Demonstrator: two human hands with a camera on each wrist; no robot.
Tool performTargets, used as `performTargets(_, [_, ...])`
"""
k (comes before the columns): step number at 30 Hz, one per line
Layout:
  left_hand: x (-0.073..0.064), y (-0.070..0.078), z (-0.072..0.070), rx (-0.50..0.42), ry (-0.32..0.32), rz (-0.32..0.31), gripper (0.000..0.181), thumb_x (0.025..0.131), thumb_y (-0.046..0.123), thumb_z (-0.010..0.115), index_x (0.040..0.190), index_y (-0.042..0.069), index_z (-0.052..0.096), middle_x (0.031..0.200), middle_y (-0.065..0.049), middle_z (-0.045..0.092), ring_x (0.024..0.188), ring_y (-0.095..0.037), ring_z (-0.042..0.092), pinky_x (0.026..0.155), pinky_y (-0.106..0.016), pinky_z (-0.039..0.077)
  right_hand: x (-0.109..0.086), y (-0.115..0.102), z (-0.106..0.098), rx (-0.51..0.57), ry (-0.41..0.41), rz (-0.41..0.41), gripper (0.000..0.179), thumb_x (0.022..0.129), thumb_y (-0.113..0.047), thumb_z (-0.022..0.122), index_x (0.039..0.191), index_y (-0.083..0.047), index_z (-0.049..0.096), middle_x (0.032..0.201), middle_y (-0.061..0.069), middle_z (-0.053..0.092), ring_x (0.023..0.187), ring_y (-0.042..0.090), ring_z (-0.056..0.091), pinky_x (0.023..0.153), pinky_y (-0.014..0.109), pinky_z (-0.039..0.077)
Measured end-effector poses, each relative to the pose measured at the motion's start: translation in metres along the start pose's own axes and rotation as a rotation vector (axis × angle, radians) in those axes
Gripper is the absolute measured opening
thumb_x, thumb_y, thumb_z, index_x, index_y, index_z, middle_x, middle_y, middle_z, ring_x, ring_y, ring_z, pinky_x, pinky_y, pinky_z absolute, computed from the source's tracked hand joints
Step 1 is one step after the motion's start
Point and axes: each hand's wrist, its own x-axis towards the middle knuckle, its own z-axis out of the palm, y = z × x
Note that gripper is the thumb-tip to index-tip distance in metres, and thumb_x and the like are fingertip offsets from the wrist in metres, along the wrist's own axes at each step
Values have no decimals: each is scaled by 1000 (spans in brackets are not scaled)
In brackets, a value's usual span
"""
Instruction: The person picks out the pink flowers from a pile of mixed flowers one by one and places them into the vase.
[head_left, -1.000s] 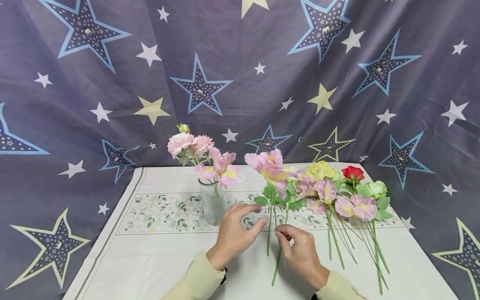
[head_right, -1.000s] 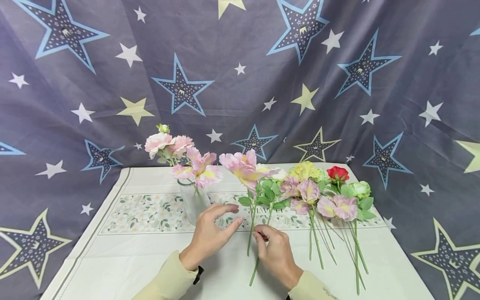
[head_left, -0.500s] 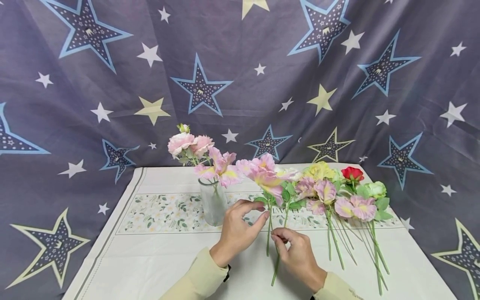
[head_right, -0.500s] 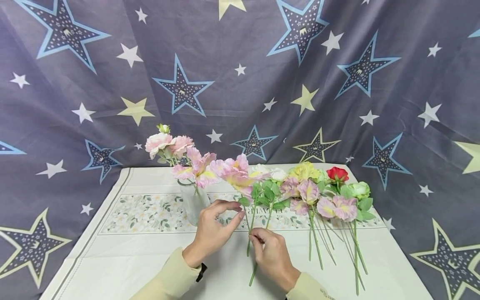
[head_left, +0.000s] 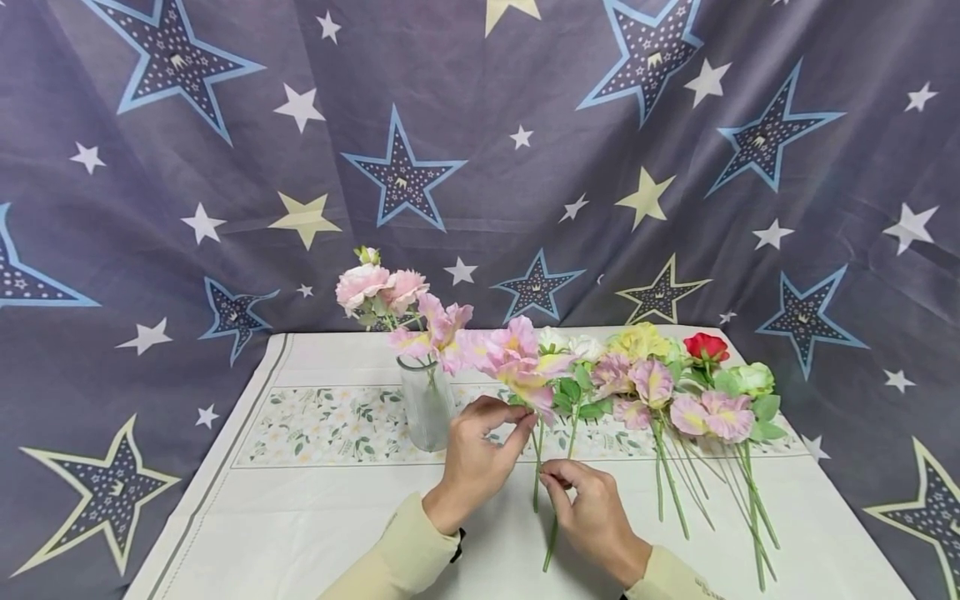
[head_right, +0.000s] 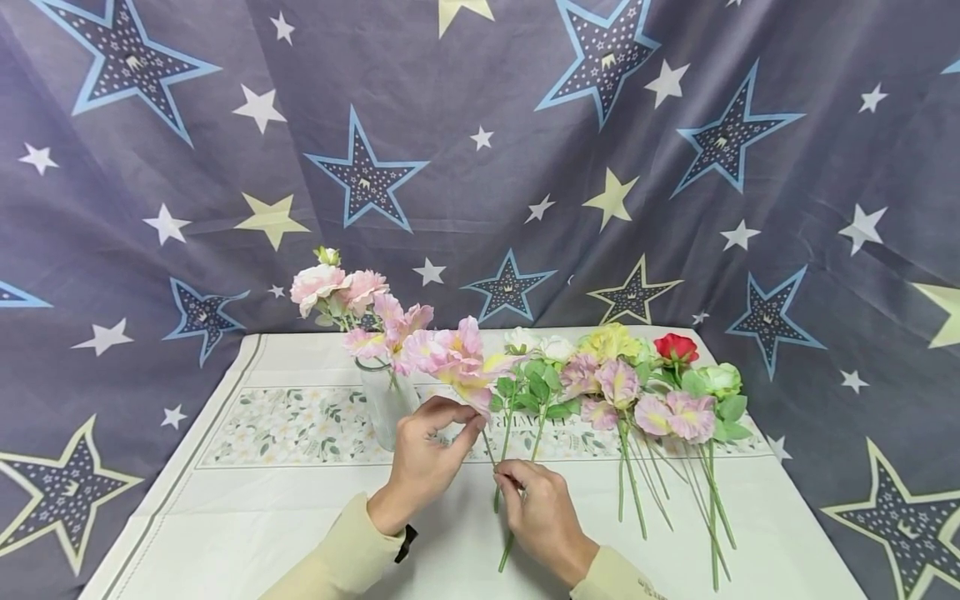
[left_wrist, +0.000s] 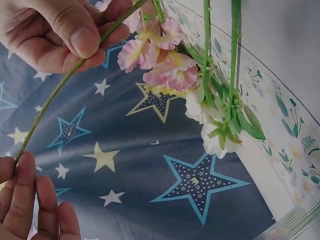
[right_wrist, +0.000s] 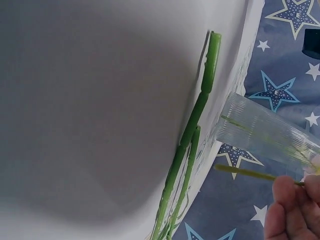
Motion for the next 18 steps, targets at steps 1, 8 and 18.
performTargets(1, [0,0,0,1,0,1,8,84,3,82,87,11,81,78,3,75,73,-14,68,69,-27,55,0,0,0,4,-1,-3,23,80,11,81,90,-8,73,83,-3,74,71,1,66,64,12,52])
performTargets(8, [1,3,-4,-18,-5,11,6,84,2,82,87,8,81,77,0,74,72,-16,69,69,-30,55,1,1,-1,23,-7,-20,26,81,8,80,96,-13,75,88,-4,76,73,3,68,66,16,55])
performTargets(18, [6,8,-14,-4,23,30,11,82,1,83,90,9,82,79,1,76,76,-18,69,72,-32,54,3,4,-7,7,35,8,14,89,-7,76,102,-12,77,91,-6,75,74,1,66,65,21,55])
